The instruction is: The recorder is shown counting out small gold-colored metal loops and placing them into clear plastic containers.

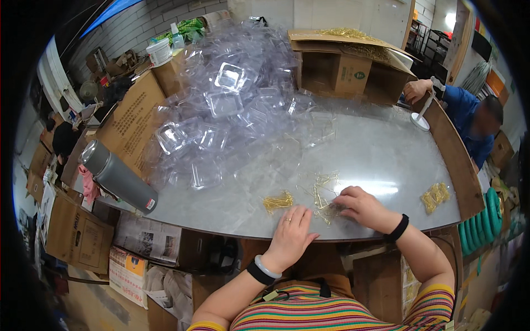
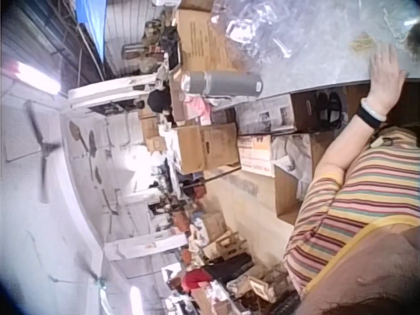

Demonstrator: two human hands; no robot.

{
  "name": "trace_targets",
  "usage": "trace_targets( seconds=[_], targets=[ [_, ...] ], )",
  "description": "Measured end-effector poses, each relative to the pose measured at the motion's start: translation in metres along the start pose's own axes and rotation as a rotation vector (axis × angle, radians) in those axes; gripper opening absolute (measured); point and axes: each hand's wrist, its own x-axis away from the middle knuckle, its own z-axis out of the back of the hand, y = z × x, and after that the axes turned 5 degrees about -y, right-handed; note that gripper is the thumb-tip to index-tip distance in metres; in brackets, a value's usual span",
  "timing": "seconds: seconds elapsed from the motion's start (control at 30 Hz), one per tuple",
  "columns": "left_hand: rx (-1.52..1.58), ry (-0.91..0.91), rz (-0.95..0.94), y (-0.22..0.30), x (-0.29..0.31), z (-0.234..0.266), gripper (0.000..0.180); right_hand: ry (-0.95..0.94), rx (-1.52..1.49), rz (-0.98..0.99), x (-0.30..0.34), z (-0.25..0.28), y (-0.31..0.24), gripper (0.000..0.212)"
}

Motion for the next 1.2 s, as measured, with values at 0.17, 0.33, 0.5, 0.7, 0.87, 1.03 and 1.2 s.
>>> trace_targets(
  seconds=[0.17, 0.33, 0.5, 0.7, 0.87, 1.03, 1.2],
  targets=[
    [-0.002, -0.047, 0.041, -0.006, -0.008, -0.003, 0.074, -0.089, -0.091, -0.231, 0.023, 0.020, 0.004, 0.042],
    [0.062, -0.058, -0.030, -0.002, -0.025, -0.020, 0.075, 0.008, -0.185, -0.146, 0.008, -0.013, -0.009, 0.034],
    [0.024, -0.044, -0.019, -0.001, -0.026, -0.022, 0.068, -0.037, -0.182, 0.004, -0.034, -0.007, 0.003, 0.026],
    [-0.006, -0.039, -0.077, 0.000, -0.024, -0.024, 0.065, 0.121, 0.337, 0.017, -0.075, -0.004, 0.034, 0.043],
    [0.047, 0.059, 0.019, 0.000, -0.022, -0.023, 0.079, -0.029, 0.331, 0.115, -0.057, -0.004, 0.000, 0.042],
    [0.003, 0.042, 0.059, -0.001, -0.022, -0.028, 0.086, -0.080, 0.202, 0.171, -0.023, 0.001, -0.011, 0.048],
    [0.004, -0.055, 0.033, -0.006, -0.025, -0.030, 0.083, -0.156, 0.051, 0.141, -0.007, 0.015, -0.021, 0.056]
  ],
)
